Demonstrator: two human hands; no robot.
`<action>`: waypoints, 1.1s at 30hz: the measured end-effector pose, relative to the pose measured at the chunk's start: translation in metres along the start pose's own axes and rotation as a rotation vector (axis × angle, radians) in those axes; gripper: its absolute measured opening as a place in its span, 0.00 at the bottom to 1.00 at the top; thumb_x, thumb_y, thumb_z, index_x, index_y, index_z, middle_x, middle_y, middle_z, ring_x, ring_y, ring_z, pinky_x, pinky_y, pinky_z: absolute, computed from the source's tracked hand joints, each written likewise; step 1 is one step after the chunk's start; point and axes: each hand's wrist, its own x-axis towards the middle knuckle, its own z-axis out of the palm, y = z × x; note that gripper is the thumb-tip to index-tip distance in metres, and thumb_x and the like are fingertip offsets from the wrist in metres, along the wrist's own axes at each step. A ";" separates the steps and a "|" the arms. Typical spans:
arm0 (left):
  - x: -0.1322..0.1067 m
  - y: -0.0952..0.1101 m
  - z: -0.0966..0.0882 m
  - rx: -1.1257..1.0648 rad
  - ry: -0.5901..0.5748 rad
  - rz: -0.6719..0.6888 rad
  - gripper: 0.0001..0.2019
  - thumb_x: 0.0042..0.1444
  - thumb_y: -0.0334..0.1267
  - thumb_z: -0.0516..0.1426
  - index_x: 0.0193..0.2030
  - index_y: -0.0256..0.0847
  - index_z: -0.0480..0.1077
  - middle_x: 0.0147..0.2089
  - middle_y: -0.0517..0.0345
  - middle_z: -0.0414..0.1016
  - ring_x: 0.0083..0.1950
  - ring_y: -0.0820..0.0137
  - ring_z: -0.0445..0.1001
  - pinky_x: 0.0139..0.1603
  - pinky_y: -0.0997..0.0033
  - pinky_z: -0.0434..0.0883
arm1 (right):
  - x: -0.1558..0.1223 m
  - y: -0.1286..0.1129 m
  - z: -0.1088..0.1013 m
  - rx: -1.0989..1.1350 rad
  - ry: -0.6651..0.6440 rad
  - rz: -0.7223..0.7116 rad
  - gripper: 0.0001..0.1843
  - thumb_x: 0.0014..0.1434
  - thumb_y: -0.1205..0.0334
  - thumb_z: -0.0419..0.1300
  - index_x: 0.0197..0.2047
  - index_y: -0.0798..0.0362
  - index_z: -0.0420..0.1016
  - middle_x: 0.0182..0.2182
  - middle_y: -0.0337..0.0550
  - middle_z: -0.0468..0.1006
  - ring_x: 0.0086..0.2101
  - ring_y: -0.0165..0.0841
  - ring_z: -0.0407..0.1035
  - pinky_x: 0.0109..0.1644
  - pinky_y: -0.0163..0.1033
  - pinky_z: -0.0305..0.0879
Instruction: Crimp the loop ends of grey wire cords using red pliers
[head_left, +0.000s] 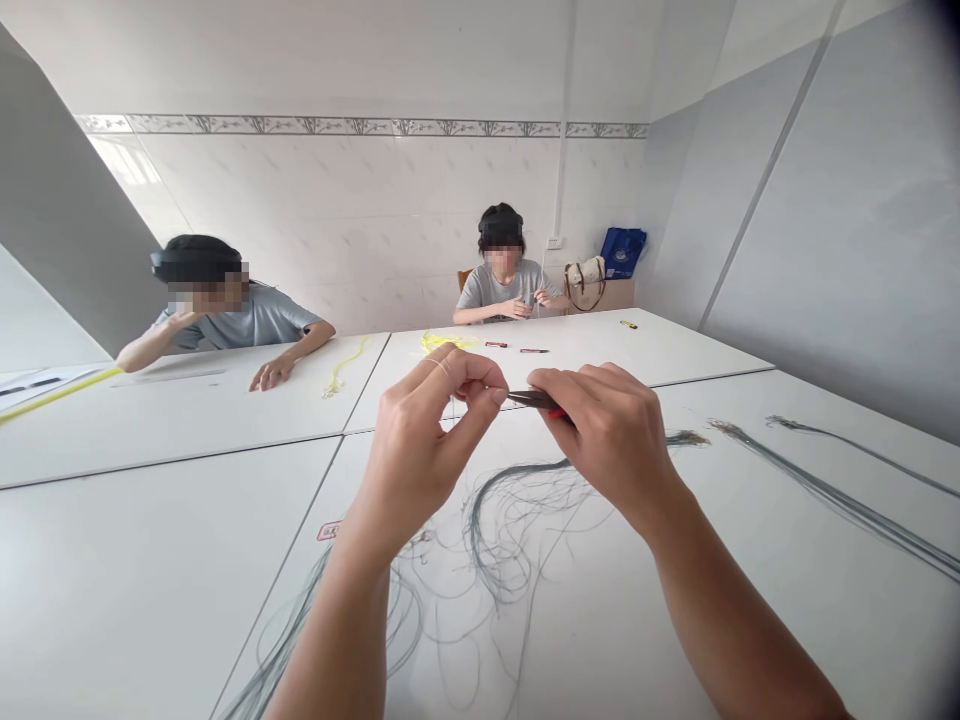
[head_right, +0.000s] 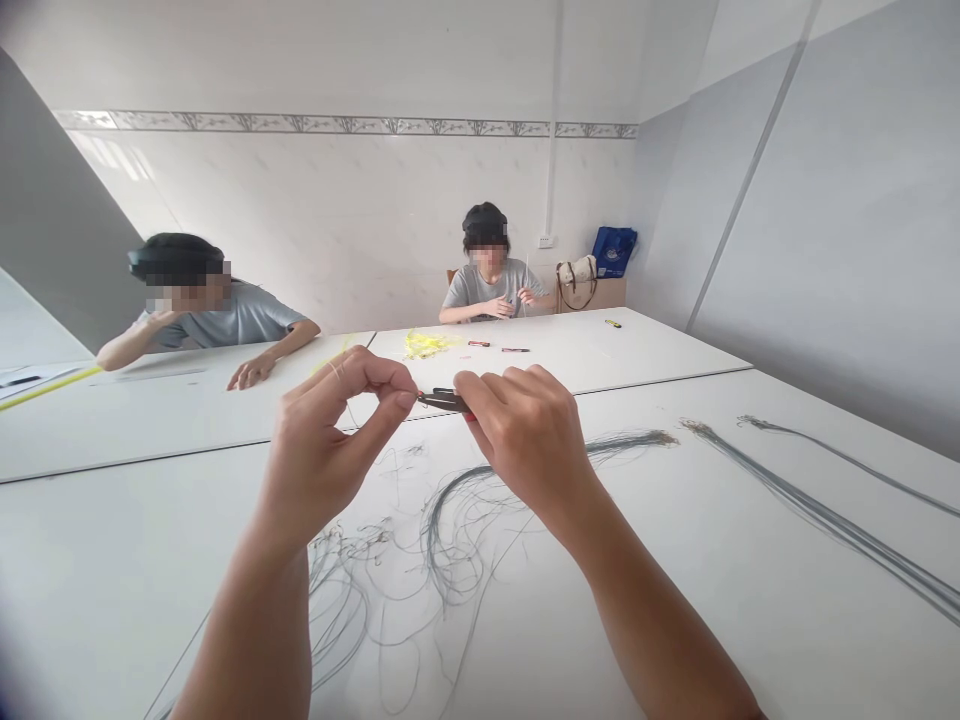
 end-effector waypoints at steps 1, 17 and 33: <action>0.000 0.000 0.000 0.000 -0.002 -0.002 0.08 0.65 0.24 0.57 0.38 0.41 0.69 0.35 0.63 0.72 0.36 0.74 0.68 0.39 0.72 0.68 | 0.000 0.000 0.000 -0.001 0.002 0.002 0.08 0.65 0.74 0.57 0.37 0.53 0.74 0.20 0.33 0.66 0.23 0.28 0.54 0.32 0.38 0.51; -0.004 -0.003 -0.002 0.059 0.052 -0.096 0.05 0.65 0.28 0.58 0.39 0.42 0.72 0.26 0.68 0.56 0.26 0.77 0.54 0.29 0.74 0.58 | -0.003 -0.001 0.002 0.067 -0.016 0.012 0.08 0.66 0.73 0.57 0.40 0.53 0.76 0.21 0.32 0.66 0.23 0.27 0.53 0.31 0.36 0.54; -0.003 -0.005 0.000 0.234 0.131 0.003 0.04 0.65 0.30 0.58 0.40 0.41 0.73 0.26 0.68 0.62 0.25 0.80 0.55 0.27 0.76 0.56 | -0.003 0.002 0.005 0.138 -0.039 0.015 0.09 0.66 0.73 0.56 0.40 0.53 0.76 0.21 0.33 0.68 0.23 0.26 0.55 0.31 0.35 0.54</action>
